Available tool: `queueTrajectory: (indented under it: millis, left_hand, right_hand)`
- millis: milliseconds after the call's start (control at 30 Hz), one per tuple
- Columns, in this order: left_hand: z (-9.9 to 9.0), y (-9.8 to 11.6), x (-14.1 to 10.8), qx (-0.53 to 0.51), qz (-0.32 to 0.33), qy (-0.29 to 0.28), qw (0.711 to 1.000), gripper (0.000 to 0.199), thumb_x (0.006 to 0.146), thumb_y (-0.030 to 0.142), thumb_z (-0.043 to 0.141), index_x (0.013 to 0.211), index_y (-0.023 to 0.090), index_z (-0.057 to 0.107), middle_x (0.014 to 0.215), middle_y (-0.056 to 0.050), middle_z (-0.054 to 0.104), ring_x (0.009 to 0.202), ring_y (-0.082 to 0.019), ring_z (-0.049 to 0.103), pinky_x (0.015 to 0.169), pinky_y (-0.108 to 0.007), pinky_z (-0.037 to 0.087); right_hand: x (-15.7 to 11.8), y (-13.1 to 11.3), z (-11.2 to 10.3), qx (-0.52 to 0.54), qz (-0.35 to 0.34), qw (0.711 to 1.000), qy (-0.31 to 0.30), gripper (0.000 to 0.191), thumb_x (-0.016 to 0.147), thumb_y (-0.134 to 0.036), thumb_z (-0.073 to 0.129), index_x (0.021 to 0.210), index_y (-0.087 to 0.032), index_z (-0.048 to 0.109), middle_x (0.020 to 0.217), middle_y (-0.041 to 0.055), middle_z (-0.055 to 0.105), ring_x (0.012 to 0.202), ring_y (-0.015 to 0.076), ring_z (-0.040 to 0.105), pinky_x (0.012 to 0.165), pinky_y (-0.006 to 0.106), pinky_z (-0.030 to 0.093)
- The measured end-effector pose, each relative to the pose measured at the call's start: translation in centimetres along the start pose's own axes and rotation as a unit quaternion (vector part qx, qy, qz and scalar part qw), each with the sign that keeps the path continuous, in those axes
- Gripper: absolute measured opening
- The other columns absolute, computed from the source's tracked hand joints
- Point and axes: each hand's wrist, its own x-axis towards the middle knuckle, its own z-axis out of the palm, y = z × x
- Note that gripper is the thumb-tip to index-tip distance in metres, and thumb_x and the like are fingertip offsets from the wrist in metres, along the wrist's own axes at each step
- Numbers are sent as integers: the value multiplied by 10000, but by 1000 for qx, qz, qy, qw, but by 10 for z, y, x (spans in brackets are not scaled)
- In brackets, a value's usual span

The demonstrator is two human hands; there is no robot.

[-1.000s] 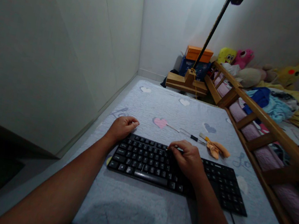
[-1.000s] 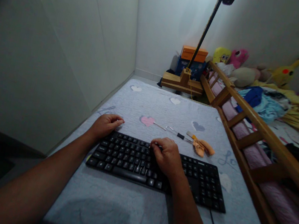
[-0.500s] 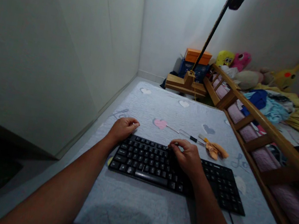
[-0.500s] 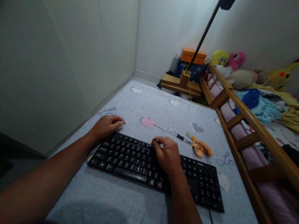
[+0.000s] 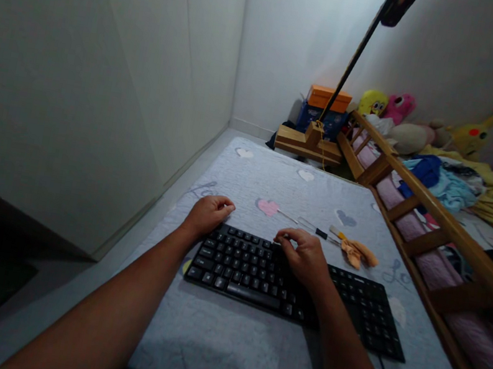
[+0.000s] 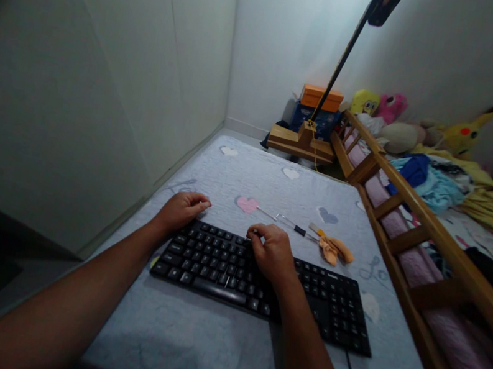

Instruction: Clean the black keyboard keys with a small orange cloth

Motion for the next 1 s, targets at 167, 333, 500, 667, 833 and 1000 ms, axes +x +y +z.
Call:
queueTrajectory:
  millis: [167,333,500,667,833,1000]
  left_hand:
    - [1,0,0,-3,2,7,1000,363,813,470,544,831,163,735,615,-7,615,585,-167,543,571,-280,382]
    - [1,0,0,-3,2,6,1000,364,819,471,545,839,163,738,632,-11,633,594,-171,558,590,-288,401]
    - [1,-2,0,-9,-1,7,1000,358,820,472,548,835,167,734,628,-6,626,597,-170,558,582,-284,394]
    - [0,0,-1,-2,0,9,1000,356,820,465,553,831,160,736,630,-7,620,591,-168,549,588,-291,395]
    - [0,0,-1,-3,-1,6,1000,355,825,467,550,838,162,732,630,-5,619,594,-168,550,593,-290,391]
    - [1,1,-1,0,1,2,1000,360,820,460,552,837,149,734,641,-14,624,605,-173,557,613,-299,399]
  right_hand:
    - [2,-2,1,-19,-6,1000,-16,173,873,-153,579,831,-222,732,817,40,766,792,205,697,771,323,493]
    - [-6,-3,2,-51,-20,999,5,158,881,-166,588,860,-225,733,837,55,758,821,219,673,808,352,479]
    - [-11,-7,2,-47,-41,998,4,178,876,-143,578,857,-230,733,812,53,743,807,218,653,808,360,473]
    - [-13,-7,1,-20,-32,999,1,163,875,-149,588,866,-228,730,823,52,744,816,217,659,812,365,477]
    - [-14,-5,3,-15,-23,1000,7,167,870,-146,582,856,-228,728,823,48,748,809,217,667,804,362,478]
    - [-11,-4,4,2,-11,1000,5,168,873,-147,572,851,-216,724,835,48,759,821,226,680,799,369,478]
